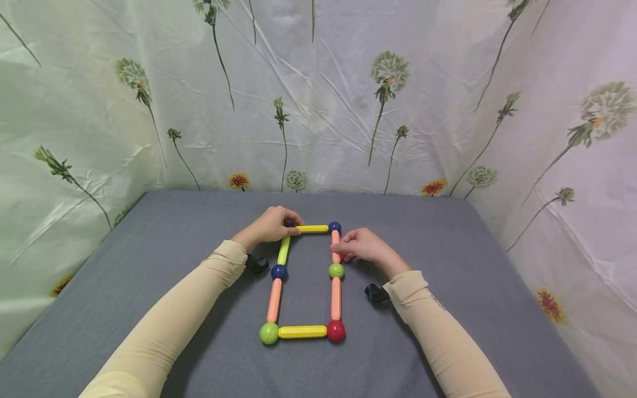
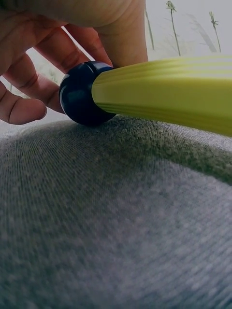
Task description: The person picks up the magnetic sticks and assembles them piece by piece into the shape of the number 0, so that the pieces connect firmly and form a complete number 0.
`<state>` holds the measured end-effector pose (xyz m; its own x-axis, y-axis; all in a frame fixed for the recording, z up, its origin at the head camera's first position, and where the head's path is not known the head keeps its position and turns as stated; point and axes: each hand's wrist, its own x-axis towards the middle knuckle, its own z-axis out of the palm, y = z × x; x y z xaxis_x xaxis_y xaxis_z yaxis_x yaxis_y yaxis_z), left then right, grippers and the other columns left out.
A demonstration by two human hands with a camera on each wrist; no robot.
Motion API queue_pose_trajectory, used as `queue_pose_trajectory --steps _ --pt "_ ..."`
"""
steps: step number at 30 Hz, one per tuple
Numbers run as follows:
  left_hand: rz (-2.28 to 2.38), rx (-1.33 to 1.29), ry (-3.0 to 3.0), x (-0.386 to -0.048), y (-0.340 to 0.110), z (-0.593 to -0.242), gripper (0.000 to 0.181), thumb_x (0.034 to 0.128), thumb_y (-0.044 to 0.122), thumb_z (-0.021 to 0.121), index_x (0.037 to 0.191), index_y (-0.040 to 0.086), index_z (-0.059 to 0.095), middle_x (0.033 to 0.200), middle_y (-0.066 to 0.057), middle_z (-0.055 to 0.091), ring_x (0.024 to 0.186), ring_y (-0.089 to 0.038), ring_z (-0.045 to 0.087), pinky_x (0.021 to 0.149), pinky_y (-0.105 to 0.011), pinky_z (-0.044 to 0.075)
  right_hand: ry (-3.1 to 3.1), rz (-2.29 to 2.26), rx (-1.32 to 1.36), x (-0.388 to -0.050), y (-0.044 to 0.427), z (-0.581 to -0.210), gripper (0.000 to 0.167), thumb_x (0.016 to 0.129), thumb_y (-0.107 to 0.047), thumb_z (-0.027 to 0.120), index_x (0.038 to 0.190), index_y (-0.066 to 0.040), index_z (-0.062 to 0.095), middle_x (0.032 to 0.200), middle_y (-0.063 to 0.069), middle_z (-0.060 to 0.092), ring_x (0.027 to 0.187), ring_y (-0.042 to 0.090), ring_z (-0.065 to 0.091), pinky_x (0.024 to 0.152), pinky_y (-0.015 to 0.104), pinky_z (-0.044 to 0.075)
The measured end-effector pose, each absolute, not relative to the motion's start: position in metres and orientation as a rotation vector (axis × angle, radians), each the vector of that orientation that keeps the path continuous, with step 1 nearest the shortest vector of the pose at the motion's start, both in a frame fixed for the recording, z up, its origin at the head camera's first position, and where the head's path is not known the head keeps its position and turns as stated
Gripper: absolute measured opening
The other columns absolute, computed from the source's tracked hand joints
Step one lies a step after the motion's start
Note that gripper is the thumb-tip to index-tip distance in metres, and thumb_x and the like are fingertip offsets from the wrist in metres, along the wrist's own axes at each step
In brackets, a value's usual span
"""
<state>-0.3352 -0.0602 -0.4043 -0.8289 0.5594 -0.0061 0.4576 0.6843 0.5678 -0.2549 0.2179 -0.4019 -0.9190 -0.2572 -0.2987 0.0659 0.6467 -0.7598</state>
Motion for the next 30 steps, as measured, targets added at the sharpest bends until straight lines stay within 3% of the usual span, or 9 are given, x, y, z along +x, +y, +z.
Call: queue_pose_trajectory --steps 17,30 --pt "0.829 0.832 2.707 -0.3351 -0.0609 -0.4040 0.018 0.1022 0.018 0.075 0.119 0.013 0.082 0.117 -0.005 0.080 0.099 -0.019 0.071 0.088 -0.035 0.058 2.496 -1.143 -0.129 -0.2533 0.2166 -0.4042 0.034 0.102 -0.039 0.073 0.103 -0.005 0.078 0.087 0.001 0.076 0.082 0.014 0.066 0.074 0.029 0.047" --pt "0.823 0.803 2.720 -0.3329 -0.0611 -0.4056 0.024 0.1031 0.021 0.075 0.126 0.014 0.079 0.124 -0.008 0.077 0.112 -0.024 0.070 0.096 -0.040 0.058 2.506 -1.133 -0.132 -0.2526 0.2140 -0.4028 0.034 0.102 -0.038 0.074 0.100 -0.005 0.078 0.082 0.001 0.075 0.078 0.013 0.064 0.072 0.027 0.048"
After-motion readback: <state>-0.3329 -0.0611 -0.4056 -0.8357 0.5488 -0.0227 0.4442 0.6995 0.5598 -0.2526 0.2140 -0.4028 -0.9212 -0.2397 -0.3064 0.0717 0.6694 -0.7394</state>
